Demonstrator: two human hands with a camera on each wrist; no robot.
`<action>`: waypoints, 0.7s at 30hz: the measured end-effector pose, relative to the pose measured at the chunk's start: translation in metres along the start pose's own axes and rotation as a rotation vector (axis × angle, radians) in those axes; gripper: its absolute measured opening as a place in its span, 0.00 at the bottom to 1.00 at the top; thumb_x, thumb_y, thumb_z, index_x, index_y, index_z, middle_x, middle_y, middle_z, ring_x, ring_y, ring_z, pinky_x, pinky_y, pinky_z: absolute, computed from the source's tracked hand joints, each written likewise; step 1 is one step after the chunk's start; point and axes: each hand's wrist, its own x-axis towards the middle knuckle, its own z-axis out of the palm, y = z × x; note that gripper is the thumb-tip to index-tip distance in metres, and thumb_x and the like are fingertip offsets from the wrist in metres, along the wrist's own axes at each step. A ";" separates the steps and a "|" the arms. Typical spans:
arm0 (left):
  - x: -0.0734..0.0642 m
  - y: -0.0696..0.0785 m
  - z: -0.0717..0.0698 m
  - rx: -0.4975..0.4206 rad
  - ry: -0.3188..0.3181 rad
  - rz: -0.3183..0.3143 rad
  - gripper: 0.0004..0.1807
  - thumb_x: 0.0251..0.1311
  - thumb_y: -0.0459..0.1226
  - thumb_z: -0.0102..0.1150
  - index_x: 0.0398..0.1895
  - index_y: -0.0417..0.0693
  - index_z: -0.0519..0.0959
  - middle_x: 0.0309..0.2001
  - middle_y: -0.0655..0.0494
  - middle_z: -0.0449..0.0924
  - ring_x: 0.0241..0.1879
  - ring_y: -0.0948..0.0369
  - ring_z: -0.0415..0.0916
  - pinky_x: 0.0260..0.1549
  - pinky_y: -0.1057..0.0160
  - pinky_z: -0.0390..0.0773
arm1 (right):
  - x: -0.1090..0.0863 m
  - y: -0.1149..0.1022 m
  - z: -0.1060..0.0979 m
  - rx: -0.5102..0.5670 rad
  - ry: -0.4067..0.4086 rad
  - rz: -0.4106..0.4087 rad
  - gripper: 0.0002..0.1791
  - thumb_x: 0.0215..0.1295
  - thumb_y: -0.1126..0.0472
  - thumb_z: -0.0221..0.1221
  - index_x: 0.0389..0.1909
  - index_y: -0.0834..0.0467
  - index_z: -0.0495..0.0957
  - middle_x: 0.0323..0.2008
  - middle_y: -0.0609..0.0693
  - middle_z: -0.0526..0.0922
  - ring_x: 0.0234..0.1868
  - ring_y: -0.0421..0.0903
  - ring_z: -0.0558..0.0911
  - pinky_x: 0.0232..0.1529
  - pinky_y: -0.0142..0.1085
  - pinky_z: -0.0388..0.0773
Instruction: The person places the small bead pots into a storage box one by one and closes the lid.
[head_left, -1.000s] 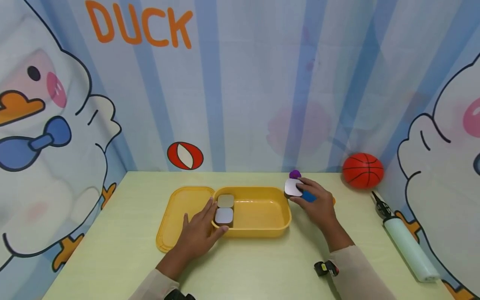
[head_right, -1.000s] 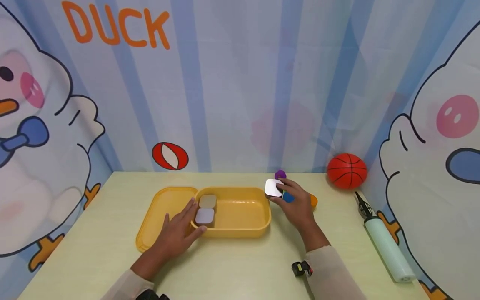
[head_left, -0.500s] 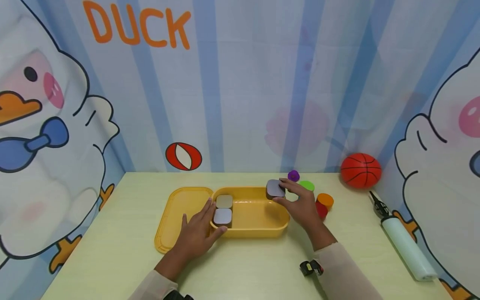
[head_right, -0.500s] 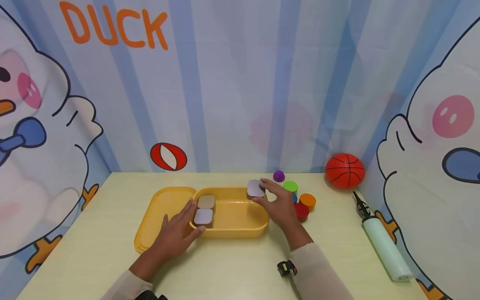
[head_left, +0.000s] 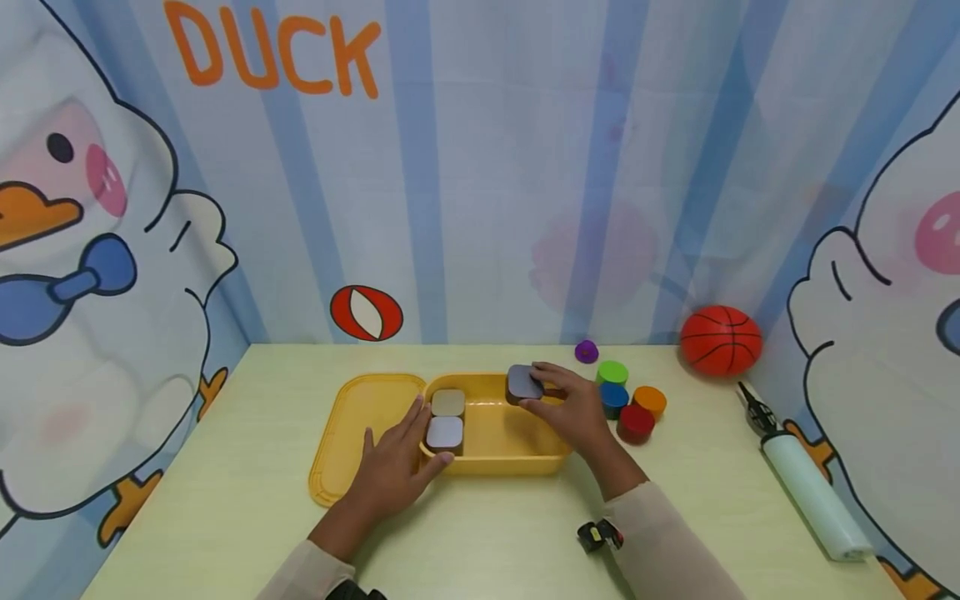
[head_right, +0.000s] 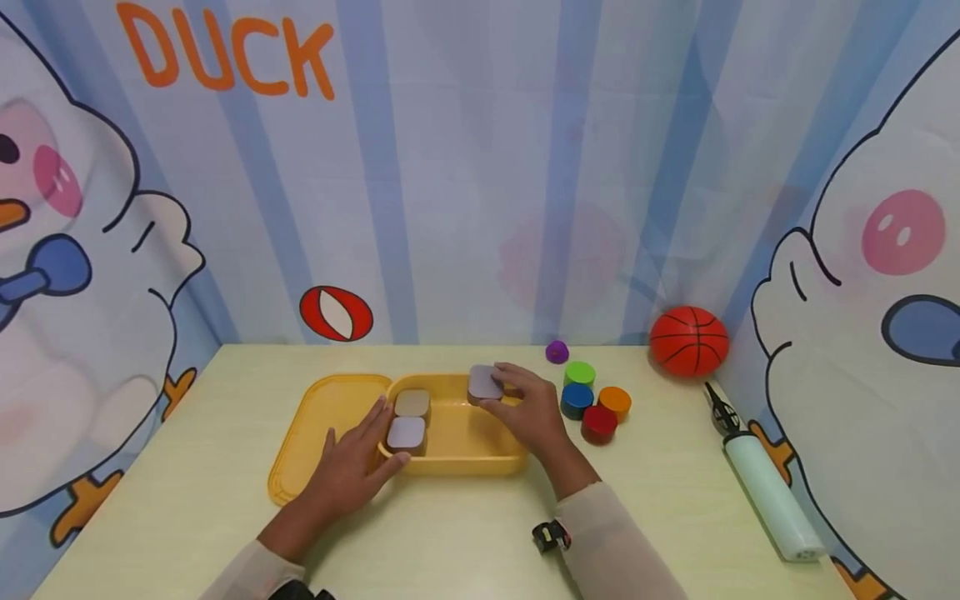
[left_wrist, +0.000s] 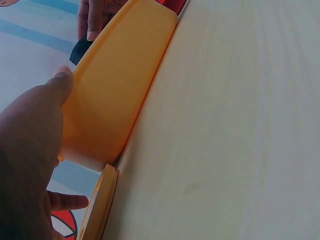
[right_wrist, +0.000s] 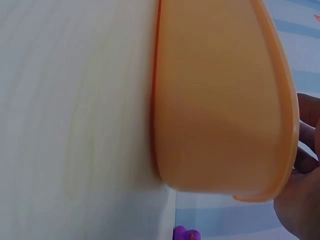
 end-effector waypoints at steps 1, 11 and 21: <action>0.000 0.000 0.000 0.000 -0.001 -0.002 0.48 0.78 0.66 0.52 0.90 0.52 0.54 0.91 0.59 0.46 0.84 0.44 0.63 0.76 0.14 0.44 | 0.000 -0.001 0.002 0.010 -0.007 0.015 0.30 0.61 0.70 0.78 0.65 0.67 0.85 0.70 0.63 0.84 0.70 0.65 0.84 0.62 0.52 0.86; 0.000 -0.002 0.002 0.017 0.010 -0.002 0.48 0.78 0.67 0.50 0.90 0.53 0.55 0.91 0.59 0.47 0.83 0.44 0.65 0.75 0.13 0.46 | 0.008 -0.004 0.022 0.021 -0.082 0.041 0.29 0.61 0.71 0.77 0.64 0.69 0.85 0.68 0.66 0.84 0.67 0.67 0.85 0.59 0.50 0.88; -0.001 -0.001 0.001 0.000 0.002 0.004 0.47 0.79 0.66 0.51 0.90 0.53 0.54 0.91 0.58 0.46 0.83 0.44 0.65 0.75 0.13 0.46 | 0.016 -0.009 0.038 -0.072 -0.135 0.092 0.27 0.60 0.70 0.78 0.62 0.67 0.86 0.63 0.64 0.87 0.63 0.64 0.88 0.60 0.52 0.88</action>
